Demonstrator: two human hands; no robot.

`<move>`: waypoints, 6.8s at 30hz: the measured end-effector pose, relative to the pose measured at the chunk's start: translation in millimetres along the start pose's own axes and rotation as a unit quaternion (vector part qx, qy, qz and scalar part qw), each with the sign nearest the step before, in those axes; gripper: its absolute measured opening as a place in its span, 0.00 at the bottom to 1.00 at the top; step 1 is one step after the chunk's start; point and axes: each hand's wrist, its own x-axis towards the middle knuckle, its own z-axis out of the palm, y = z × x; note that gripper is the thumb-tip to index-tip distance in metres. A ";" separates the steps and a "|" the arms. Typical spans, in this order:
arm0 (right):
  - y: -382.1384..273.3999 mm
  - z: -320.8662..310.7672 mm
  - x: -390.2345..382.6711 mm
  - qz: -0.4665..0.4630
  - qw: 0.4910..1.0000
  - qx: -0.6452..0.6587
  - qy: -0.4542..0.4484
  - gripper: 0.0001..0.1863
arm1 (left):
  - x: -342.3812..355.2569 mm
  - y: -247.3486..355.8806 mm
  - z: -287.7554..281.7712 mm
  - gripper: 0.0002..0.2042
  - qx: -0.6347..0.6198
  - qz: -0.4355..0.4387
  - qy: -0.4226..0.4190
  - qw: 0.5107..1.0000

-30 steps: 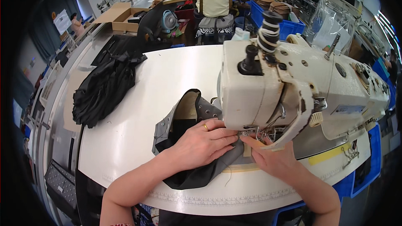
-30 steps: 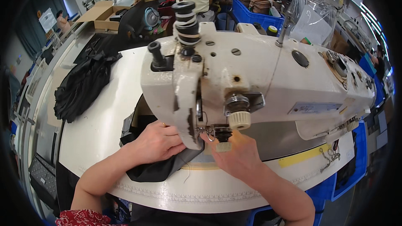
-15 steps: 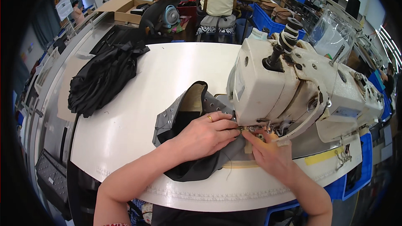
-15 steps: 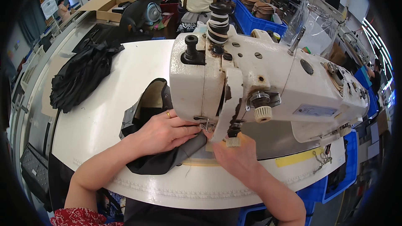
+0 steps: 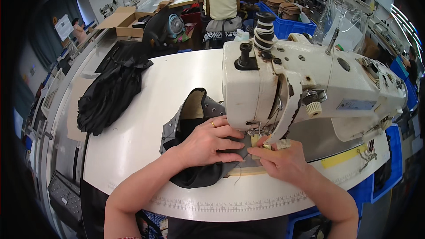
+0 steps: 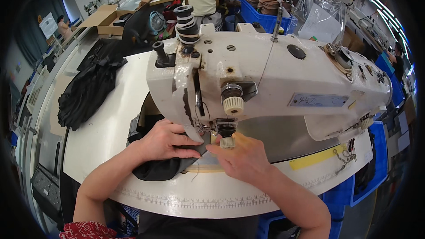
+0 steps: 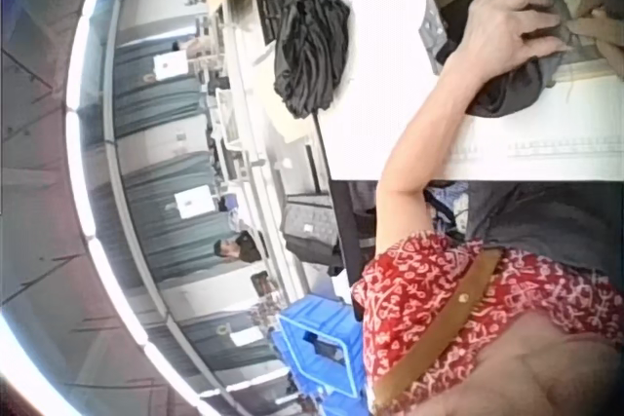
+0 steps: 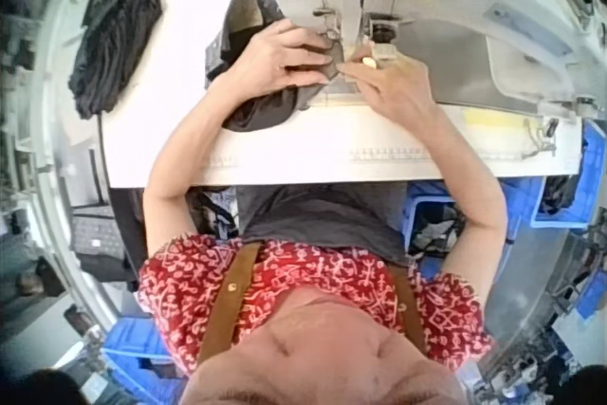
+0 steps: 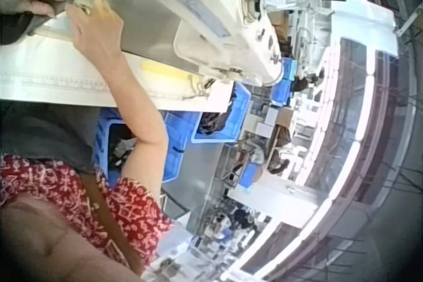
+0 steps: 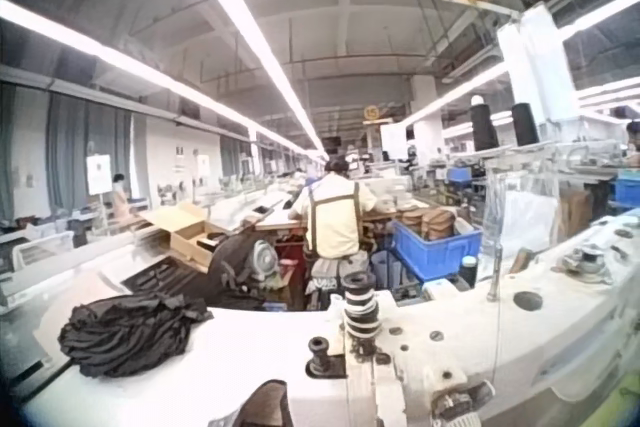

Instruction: The person aligns fabric components of a shoe upper and sews them together using a sewing machine. The person then positions a fabric lining piece onto the shoe upper and stitches it along the edge with the sewing machine.

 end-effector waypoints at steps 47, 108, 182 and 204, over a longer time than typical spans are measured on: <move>-3.9 -2.4 5.6 0.019 0.997 -0.049 -0.053 0.21 | 18.7 -57.6 -6.5 0.13 -0.042 0.047 -0.022 0.998; -14.1 -4.1 -2.5 -0.059 0.996 -0.003 -0.060 0.19 | -18.3 55.6 3.4 0.24 0.175 -0.146 -0.093 0.969; -169.8 -38.1 10.5 0.030 0.933 0.341 0.108 0.08 | -88.7 182.6 -79.2 0.13 -0.006 -0.137 0.250 0.958; -118.9 -0.9 12.5 -0.014 0.995 0.096 -0.034 0.34 | -98.6 154.5 -171.6 0.15 0.451 -0.226 0.306 0.808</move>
